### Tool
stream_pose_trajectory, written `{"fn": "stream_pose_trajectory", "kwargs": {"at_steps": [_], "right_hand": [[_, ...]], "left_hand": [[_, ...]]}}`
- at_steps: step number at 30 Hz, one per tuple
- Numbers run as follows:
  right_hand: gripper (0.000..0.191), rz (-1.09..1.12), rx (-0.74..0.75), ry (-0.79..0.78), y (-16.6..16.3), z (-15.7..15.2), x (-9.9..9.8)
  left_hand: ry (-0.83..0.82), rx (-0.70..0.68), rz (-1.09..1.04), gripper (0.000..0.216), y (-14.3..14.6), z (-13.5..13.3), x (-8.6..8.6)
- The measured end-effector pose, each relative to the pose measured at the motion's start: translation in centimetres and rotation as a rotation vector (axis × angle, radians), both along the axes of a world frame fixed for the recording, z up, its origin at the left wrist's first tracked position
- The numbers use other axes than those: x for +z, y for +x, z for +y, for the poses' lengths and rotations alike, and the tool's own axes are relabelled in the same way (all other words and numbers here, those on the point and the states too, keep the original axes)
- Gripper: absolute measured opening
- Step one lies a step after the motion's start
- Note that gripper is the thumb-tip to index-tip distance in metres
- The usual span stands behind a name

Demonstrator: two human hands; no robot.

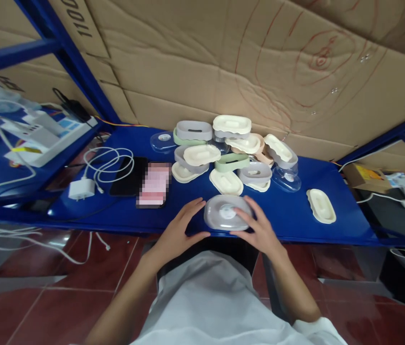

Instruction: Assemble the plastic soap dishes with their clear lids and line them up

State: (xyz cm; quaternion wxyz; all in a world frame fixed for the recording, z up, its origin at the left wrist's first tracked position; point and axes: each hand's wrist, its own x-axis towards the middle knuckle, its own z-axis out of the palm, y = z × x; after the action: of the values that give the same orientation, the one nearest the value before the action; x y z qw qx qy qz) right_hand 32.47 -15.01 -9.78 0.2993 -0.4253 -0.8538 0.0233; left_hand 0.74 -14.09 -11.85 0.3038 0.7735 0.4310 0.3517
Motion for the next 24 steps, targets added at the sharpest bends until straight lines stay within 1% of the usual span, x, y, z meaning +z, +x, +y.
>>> {"fn": "stream_pose_trajectory", "kwargs": {"at_steps": [2, 3, 4, 6, 7, 8, 9, 10, 11, 13, 15, 17, 19, 21, 22, 24], "right_hand": [[0.072, 0.038, -0.191, 0.157, 4.1, 0.3, 1.2], [0.073, 0.056, -0.334, 0.233, 6.8, 0.8, 1.9], [0.075, 0.065, -0.49, 0.278, 9.8, 1.6, 2.6], [0.084, 0.072, -0.792, 0.291, 16.1, 3.9, 3.9], [0.09, 0.088, -0.941, 0.272, 19.0, 5.4, 4.4], [0.095, 0.099, -1.073, 0.199, 21.5, 6.8, 4.6], [0.096, 0.082, -1.142, 0.087, 23.5, 8.2, 4.7], [0.094, 0.076, -1.171, 0.028, 25.0, 9.6, 4.7], [0.091, 0.065, -1.179, -0.032, 26.0, 10.8, 4.5], [0.085, 0.048, -1.156, -0.089, 26.7, 12.7, 4.1], [0.081, 0.036, -1.134, -0.121, 26.3, 13.9, 3.6], [0.078, 0.024, -1.12, -0.121, 25.1, 14.3, 3.4], [0.07, -0.003, -1.079, -0.057, 23.0, 13.9, 3.4], [0.053, -0.032, -0.982, 0.032, 19.9, 12.9, 3.4], [0.046, -0.045, -0.899, 0.062, 18.0, 12.3, 3.3], [0.041, -0.086, -0.643, 0.079, 13.9, 11.1, 3.1]], "left_hand": [[-0.003, 0.009, -0.032, 0.071, 0.0, 0.0, 0.1], [0.001, 0.012, -0.043, 0.066, 0.0, 0.0, 0.2], [0.008, 0.014, -0.046, 0.06, 0.1, 0.0, 0.2], [0.022, 0.024, -0.034, 0.048, 0.3, 0.1, 0.3], [0.03, 0.03, -0.025, 0.042, 0.4, 0.1, 0.4], [0.039, 0.037, -0.019, 0.037, 0.5, 0.2, 0.4], [0.046, 0.04, -0.015, 0.033, 0.6, 0.2, 0.4], [0.053, 0.043, -0.016, 0.03, 0.7, 0.2, 0.4], [0.06, 0.045, -0.018, 0.028, 0.8, 0.2, 0.4], [0.067, 0.052, -0.02, 0.026, 0.9, 0.2, 0.4], [0.07, 0.06, -0.014, 0.025, 0.9, 0.1, 0.4], [0.074, 0.069, -0.002, 0.024, 0.9, 0.0, 0.3], [0.078, 0.076, 0.017, 0.024, 0.9, 0.0, 0.3], [0.089, 0.07, 0.046, 0.024, 1.0, 0.2, 0.5], [0.101, 0.059, 0.066, 0.025, 1.1, 0.4, 0.7], [0.143, 0.027, 0.127, 0.03, 1.8, 1.2, 1.2]]}}
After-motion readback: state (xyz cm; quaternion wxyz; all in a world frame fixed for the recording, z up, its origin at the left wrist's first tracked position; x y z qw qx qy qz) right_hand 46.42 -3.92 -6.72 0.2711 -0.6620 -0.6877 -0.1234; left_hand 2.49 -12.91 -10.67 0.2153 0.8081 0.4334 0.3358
